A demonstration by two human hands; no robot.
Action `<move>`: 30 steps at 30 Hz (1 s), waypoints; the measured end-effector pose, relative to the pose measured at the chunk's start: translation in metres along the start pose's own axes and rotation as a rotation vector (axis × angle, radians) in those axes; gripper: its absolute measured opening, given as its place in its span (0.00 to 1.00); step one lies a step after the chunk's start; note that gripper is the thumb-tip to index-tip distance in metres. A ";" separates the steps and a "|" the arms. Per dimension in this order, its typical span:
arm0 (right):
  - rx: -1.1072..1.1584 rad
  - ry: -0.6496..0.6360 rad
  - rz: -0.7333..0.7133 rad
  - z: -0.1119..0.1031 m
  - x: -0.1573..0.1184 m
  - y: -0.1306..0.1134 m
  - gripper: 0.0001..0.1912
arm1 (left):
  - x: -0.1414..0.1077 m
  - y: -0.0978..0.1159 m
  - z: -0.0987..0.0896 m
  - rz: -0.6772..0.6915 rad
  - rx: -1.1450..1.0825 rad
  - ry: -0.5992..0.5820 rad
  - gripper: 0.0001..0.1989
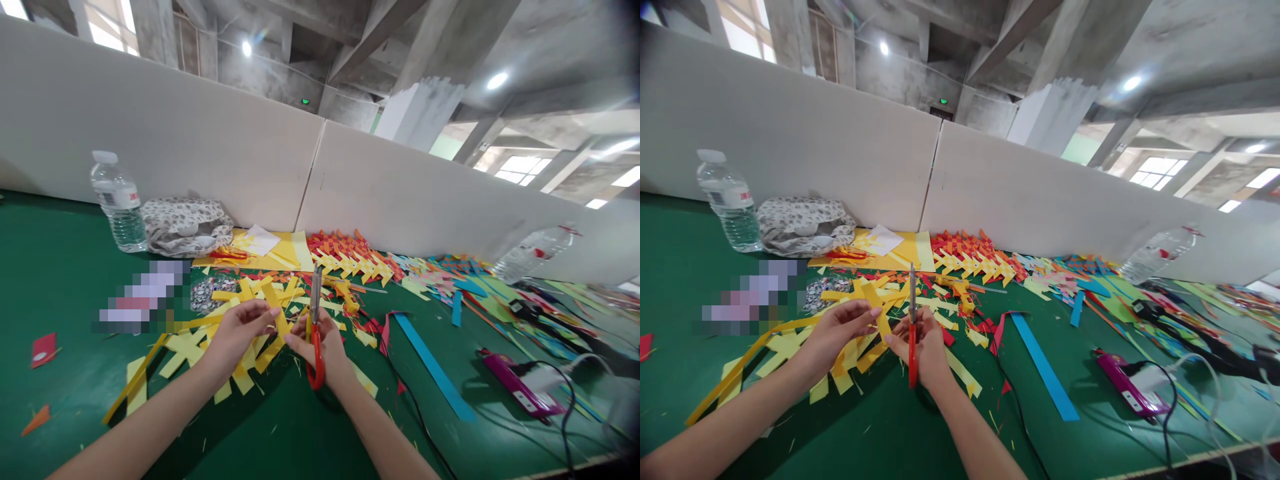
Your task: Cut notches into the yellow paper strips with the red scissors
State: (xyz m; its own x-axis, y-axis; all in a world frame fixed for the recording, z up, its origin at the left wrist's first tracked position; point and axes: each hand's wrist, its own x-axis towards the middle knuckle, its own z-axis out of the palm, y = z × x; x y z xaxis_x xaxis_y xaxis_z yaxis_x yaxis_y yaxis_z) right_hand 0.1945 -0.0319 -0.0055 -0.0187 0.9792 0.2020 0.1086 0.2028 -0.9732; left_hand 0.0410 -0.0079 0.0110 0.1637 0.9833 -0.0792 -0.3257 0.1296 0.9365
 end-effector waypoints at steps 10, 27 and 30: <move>-0.864 0.039 -0.010 -0.002 -0.009 -0.013 0.28 | 0.001 0.002 -0.004 0.110 -0.031 0.072 0.08; -0.897 0.051 -0.086 0.000 -0.008 -0.010 0.23 | 0.001 -0.003 -0.002 0.128 -0.047 0.051 0.08; -0.879 0.052 -0.087 -0.001 -0.008 -0.009 0.22 | 0.000 -0.002 -0.002 0.127 -0.055 0.056 0.08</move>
State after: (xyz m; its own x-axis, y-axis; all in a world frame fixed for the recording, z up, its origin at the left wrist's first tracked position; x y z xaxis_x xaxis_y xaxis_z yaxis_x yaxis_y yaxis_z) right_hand 0.1945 -0.0413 0.0021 -0.0200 0.9547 0.2969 0.8340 0.1797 -0.5217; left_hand 0.0400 -0.0075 0.0086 0.0663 0.9976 0.0186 -0.3909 0.0088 0.9204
